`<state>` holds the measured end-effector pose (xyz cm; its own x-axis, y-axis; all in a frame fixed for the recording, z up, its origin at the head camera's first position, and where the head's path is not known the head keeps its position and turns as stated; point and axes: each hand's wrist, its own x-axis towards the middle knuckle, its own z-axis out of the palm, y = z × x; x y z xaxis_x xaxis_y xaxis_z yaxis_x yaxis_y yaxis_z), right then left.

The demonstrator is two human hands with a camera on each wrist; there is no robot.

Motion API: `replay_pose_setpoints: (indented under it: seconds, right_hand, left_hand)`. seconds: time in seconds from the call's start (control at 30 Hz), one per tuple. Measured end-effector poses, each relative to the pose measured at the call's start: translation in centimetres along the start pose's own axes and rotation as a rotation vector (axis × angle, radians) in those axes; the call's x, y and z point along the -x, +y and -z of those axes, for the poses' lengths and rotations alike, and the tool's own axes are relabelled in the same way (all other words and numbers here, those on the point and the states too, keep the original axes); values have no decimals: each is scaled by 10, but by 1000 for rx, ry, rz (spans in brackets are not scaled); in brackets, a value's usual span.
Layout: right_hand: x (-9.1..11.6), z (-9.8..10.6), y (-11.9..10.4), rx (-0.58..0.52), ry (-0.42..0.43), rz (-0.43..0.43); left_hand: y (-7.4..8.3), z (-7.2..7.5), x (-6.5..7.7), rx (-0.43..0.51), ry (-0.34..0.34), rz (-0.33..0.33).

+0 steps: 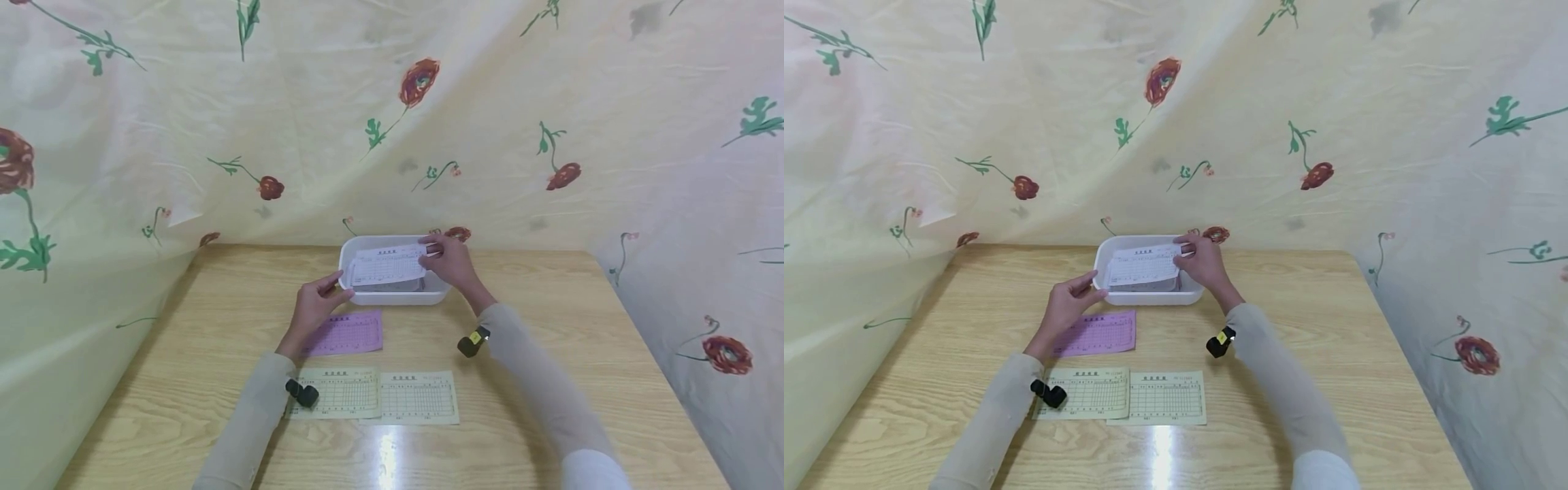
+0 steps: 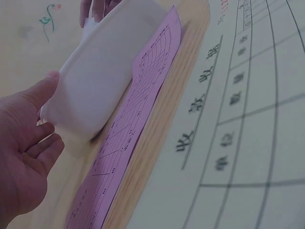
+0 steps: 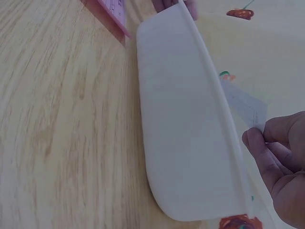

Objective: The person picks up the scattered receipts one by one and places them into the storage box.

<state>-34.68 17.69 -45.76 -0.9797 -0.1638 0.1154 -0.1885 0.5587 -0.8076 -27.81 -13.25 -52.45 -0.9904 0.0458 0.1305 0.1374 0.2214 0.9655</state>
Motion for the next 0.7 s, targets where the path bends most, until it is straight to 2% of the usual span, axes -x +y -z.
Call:
replay_pose_setpoints:
  seconds: [0.2, 0.4, 0.7]
  right_hand:
    - [-3, -10, 1, -10, -14, -3]
    - [-4, -16, -5, 39, -36, -2]
    - [-3, -22, -10, 53, -28, 16]
  left_hand:
    - [0, 0, 0, 0, -2, 1]
    - [0, 0, 0, -7, 6, 1]
    - [-1, 2, 1, -5, -2, -17]
